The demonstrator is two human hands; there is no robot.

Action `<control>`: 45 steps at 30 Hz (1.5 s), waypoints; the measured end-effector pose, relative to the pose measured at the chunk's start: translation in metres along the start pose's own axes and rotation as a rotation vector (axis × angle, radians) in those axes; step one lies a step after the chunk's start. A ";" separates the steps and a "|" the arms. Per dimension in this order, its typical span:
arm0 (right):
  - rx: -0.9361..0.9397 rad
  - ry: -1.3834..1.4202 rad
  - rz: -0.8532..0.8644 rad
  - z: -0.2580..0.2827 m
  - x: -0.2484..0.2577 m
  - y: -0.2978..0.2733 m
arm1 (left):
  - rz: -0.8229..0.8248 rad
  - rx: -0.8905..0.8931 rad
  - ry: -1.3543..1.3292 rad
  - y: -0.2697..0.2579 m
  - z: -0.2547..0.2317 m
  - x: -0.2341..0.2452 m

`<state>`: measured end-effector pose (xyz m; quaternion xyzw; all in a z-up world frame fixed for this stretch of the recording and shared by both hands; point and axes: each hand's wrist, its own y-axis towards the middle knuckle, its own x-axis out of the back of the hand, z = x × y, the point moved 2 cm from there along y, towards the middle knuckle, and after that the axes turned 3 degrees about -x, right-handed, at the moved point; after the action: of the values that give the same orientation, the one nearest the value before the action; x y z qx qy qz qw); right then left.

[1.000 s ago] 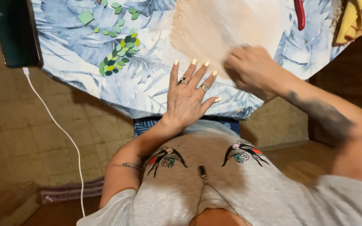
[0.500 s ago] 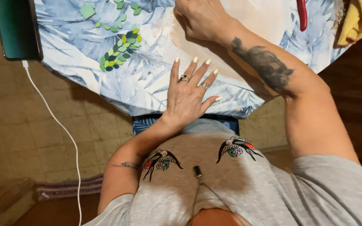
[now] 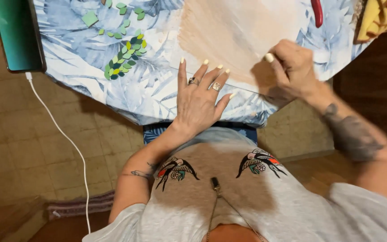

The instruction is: Sanding the edges of small green mosaic tiles by rubbing them against a sheet of sandpaper on a table.

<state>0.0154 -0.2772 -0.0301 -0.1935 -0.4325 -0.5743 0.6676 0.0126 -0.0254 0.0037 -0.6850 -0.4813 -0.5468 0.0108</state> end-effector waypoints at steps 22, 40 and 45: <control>-0.325 0.803 -0.036 0.090 -0.017 0.018 | -0.206 0.114 -0.384 0.019 -0.014 0.000; 0.107 -0.449 0.057 0.040 -0.001 -0.017 | 0.077 0.053 0.047 0.001 -0.009 0.007; 0.222 -0.489 0.068 0.031 -0.035 0.005 | 0.162 0.023 0.021 -0.005 -0.001 0.001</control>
<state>0.0103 -0.2311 -0.0401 -0.2665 -0.6343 -0.4367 0.5796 0.0085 -0.0221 0.0018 -0.7157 -0.4306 -0.5457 0.0679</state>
